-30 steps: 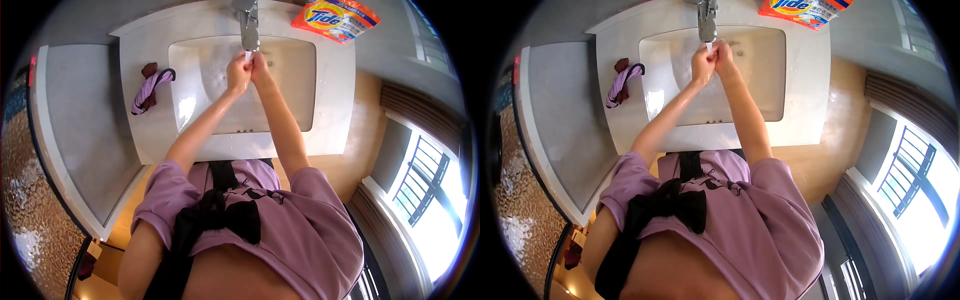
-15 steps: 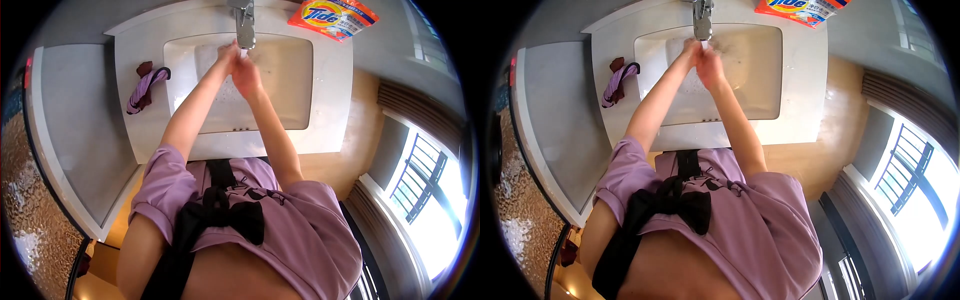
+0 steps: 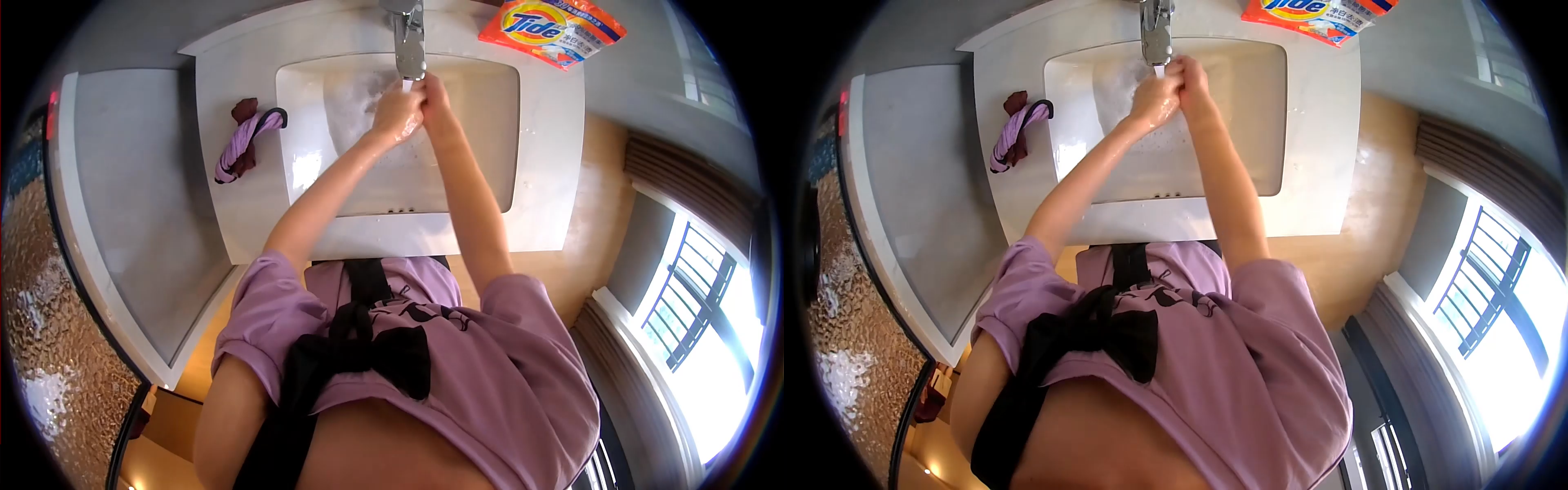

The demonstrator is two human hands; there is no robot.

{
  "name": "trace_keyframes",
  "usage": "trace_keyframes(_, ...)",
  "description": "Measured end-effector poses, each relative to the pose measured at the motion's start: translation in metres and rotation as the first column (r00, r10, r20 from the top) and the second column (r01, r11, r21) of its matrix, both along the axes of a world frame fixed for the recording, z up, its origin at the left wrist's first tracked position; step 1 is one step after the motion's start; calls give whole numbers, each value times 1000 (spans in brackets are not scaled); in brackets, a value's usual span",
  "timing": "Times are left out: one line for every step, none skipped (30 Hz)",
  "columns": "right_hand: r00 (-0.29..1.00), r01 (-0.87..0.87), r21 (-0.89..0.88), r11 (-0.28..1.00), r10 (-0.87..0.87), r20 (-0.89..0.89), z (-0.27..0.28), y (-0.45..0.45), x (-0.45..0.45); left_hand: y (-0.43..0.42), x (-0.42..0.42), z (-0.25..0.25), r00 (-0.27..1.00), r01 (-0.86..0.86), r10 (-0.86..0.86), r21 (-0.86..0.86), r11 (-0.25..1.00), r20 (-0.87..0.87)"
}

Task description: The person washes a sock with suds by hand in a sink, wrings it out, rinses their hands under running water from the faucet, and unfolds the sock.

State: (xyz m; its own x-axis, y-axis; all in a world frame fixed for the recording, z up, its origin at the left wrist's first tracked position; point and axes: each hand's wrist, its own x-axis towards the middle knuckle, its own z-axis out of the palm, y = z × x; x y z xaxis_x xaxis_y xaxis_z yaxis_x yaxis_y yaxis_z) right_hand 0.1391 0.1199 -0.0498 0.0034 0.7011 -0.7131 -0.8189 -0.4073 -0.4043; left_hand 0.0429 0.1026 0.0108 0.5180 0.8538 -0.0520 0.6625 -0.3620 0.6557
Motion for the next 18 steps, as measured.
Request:
trace_keyframes(1000, -1, 1, 1000, 1, 2, -2, -3, -4, 3, 3, 1, 1000, -1, 1, 1, 1000, 2)
trace_keyframes(996, 86, 31, 996, -86, 16, 8, -14, -20, 6, 6, -5, 940, -156, 238, -310, 938, 245)
trace_keyframes(984, 174, 58, 983, -176, 27, 23, -28, -38, 7, 8, -11, 775, -198, 508, -619, 760, 376)
trace_keyframes(973, 187, -21, 982, -182, 142, 57, -31, -54, 7, 10, -14, 537, -121, 759, -856, 502, 369)
trace_keyframes(913, 82, -97, 992, -36, 407, 70, -34, -67, 18, 2, 8, 623, -89, 701, -859, 505, 348)
trace_keyframes(866, 25, -153, 988, 55, 497, 58, -32, -65, 20, 1, 4, 579, -120, 765, -899, 422, 282)
trace_keyframes(806, -25, -216, 976, 148, 574, 49, -32, -64, 16, 5, -2, 548, -115, 807, -935, 336, 222)
trace_keyframes(929, -30, -195, 980, 100, 357, 65, -28, -56, 12, 10, -9, 513, -110, 844, -963, 247, 158)
trace_keyframes(992, -28, -173, 985, 49, 116, 83, -25, -45, 11, 13, -17, 533, -89, 834, -971, 222, 142)
trace_keyframes(988, -37, -154, 987, 59, 139, 83, -25, -40, 9, 16, -25, 554, -68, 823, -978, 197, 127)
trace_keyframes(989, -38, -157, 987, 60, 136, 83, -27, -49, 7, 19, -31, 575, -49, 811, -984, 172, 113)
trace_keyframes(911, -50, -153, 987, 108, 399, 84, -27, -63, 9, 15, -38, 527, 5, 829, -976, 217, 187)
trace_keyframes(849, -135, -131, 982, 183, 495, 82, -27, -60, 11, 12, -45, 478, 59, 840, -963, 262, 257)
trace_keyframes(770, -213, -119, 970, 242, 591, 78, -28, -57, 7, 8, -49, 424, 107, 850, -949, 297, 314)
trace_keyframes(977, -69, -196, 978, 105, 183, 50, -20, -47, 4, 7, -51, 372, 153, 852, -930, 335, 369)
trace_keyframes(978, -54, -131, 990, 78, 192, 3, -13, -31, 8, 14, -7, 355, 141, 895, -962, 233, 269)
trace_keyframes(979, -42, -75, 996, 56, 196, -32, -17, -23, 12, 19, -21, 360, 82, 901, -970, 228, 243)
trace_keyframes(994, -4, -1, 1000, 4, 111, -29, -21, -34, 17, 23, -21, 363, 22, 907, -975, 222, 215)
